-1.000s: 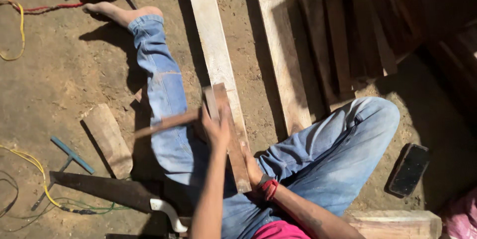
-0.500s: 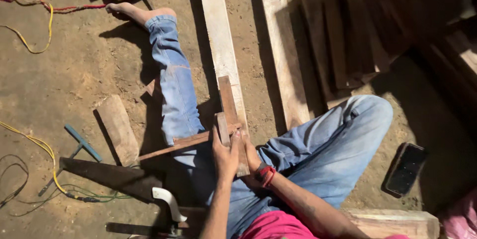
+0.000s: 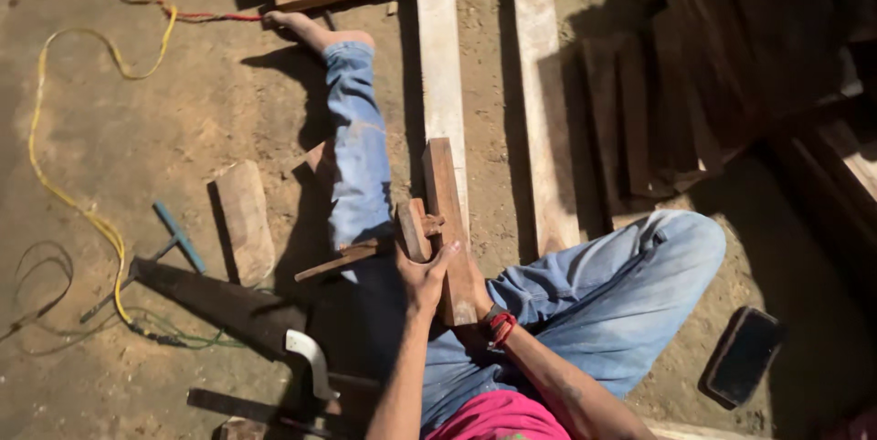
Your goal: The person sits on the ground and sands several small wooden planks using a sanding block. They measure and mark the wood with a square and pencil, then continue sanding the pieces one by one.
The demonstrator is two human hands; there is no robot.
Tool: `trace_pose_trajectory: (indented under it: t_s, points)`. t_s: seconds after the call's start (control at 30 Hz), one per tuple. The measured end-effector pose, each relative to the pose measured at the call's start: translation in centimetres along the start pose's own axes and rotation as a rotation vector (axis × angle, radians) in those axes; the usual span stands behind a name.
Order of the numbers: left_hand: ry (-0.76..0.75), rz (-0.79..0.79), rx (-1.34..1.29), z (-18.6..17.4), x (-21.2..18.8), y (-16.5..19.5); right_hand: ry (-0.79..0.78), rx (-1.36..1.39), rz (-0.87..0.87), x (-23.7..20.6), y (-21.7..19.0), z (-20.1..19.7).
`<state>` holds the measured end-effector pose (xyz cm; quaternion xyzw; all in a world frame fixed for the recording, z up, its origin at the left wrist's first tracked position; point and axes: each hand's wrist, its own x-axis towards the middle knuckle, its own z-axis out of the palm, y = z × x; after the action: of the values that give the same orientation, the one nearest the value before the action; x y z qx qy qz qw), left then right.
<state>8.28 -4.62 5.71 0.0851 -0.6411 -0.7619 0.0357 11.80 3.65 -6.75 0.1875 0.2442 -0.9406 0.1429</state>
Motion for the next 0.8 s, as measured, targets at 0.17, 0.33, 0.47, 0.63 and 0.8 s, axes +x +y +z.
trace_pose_trajectory:
  t_s: [0.17, 0.33, 0.47, 0.63, 0.8]
  points:
    - [0.119, 0.062, -0.038, -3.4, 2.8, 1.7, 0.044, -0.587, 0.044, -1.2, -3.9, 0.7]
    - [0.102, 0.162, -0.085, -10.9, 10.8, 3.8, 0.180, -0.709, -0.128, -4.0, -13.2, -0.6]
    - [0.228, 0.512, 0.485, -16.8, 18.7, 3.7, 0.381, -0.529, -0.220, -6.3, -18.2, -3.3]
    - [0.323, 0.324, 0.823, -21.6, 20.3, -0.1, 0.452, -0.443, -0.270, -5.1, -18.0, -4.2]
    - [0.454, 0.272, 0.823, -21.9, 17.6, -4.9, 0.530, -0.466, -0.215, -4.8, -17.8, -3.5]
